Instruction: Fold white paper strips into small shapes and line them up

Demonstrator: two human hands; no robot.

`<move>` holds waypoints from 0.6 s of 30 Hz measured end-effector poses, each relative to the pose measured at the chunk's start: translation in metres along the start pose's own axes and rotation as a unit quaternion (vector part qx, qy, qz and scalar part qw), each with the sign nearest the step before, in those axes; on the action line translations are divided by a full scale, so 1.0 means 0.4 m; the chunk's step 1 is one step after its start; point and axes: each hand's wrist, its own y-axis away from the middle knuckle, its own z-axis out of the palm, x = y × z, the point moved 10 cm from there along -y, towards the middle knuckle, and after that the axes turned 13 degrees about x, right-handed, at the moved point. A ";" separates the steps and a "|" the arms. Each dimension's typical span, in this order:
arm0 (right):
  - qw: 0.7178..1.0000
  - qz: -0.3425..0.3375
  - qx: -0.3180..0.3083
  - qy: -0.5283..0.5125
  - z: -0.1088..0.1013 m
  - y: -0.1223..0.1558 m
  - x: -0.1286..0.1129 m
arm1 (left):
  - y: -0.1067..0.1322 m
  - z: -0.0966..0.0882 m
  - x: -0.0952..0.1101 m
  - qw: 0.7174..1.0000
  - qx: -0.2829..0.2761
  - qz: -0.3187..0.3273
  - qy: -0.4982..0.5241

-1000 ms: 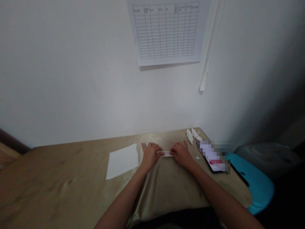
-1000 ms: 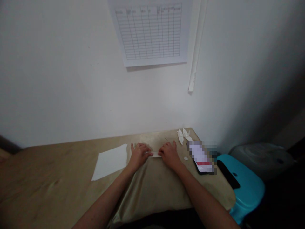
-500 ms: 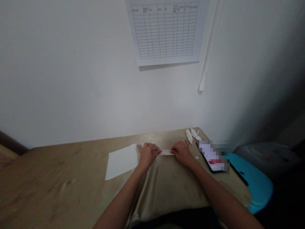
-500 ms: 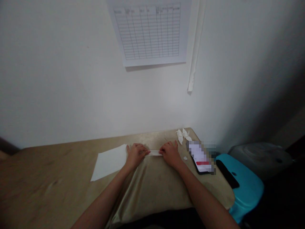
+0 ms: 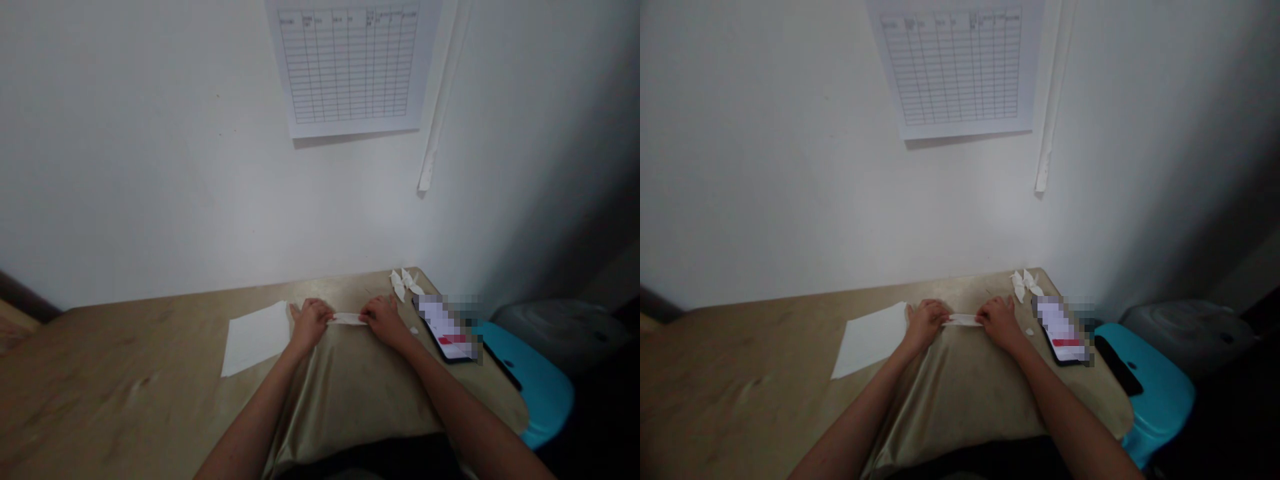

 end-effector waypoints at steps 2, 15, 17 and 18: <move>1.000 0.000 -0.001 0.002 -0.003 0.000 -0.001 | 0.000 0.000 0.003 1.000 -0.002 0.002 -0.007; 1.000 -0.021 0.014 0.015 -0.014 0.006 -0.021 | -0.001 -0.021 0.009 0.999 0.041 0.003 -0.009; 0.999 -0.030 0.012 0.011 -0.010 0.009 -0.032 | 0.003 -0.007 0.015 0.999 0.026 0.012 -0.013; 0.999 -0.032 0.012 0.009 -0.009 0.010 -0.037 | 0.005 -0.001 0.018 1.000 0.019 0.016 -0.014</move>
